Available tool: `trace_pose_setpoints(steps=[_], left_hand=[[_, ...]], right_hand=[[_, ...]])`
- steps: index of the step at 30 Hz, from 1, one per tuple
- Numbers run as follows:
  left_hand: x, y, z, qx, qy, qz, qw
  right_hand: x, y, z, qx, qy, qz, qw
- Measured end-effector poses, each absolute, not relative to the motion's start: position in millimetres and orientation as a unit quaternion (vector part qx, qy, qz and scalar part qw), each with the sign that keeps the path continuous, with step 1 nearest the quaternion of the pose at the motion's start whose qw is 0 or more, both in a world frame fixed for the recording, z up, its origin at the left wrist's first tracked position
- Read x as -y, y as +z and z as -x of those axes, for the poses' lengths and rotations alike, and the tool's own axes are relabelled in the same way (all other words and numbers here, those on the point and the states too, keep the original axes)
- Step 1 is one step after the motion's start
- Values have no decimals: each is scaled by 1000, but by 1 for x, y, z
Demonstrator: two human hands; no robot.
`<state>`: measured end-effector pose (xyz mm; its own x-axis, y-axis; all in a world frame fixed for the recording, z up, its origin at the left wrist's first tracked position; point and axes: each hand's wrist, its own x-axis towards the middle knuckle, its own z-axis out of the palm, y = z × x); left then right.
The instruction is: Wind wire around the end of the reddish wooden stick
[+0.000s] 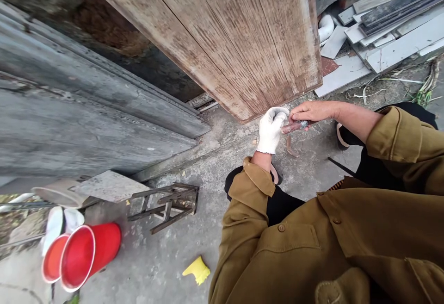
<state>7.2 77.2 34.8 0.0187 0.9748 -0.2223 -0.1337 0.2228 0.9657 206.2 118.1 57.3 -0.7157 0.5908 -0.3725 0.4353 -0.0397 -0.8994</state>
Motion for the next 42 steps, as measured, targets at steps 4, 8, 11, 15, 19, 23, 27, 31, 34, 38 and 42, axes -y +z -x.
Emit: trace_pose_setpoints(steps=[4,8,11,15,19,23,27,31,34,38,42], left_hand=[[-83,31,-8,-563,456,-370,581],[-83,28,-5,-582,449,-376,564],[-79,30,-3,-559,467,-392,561],[-74,34,-3,-542,482,-392,566],[-73,33,-3,-550,482,-402,550],[-72,27,-6,-536,481,-399,568],[-69,25,-11,-525,488,-390,579],[-69,31,-12,-532,490,-395,567],[-71,34,-7,-507,489,-429,565],[-74,32,3,-469,454,-502,568],[-74,29,9,-469,449,-489,583]], right_hand=[[-109,59,-193,597,672,426,106],[-103,61,-182,548,672,478,142],[-103,59,-179,603,611,486,162],[-104,56,-180,615,607,478,155],[-104,52,-182,603,621,478,147],[-105,47,-183,591,626,481,164],[-106,47,-183,619,592,483,179],[-106,53,-184,647,550,496,180],[-106,55,-186,658,532,503,176],[-107,55,-189,671,522,501,165],[-108,57,-192,683,516,488,169]])
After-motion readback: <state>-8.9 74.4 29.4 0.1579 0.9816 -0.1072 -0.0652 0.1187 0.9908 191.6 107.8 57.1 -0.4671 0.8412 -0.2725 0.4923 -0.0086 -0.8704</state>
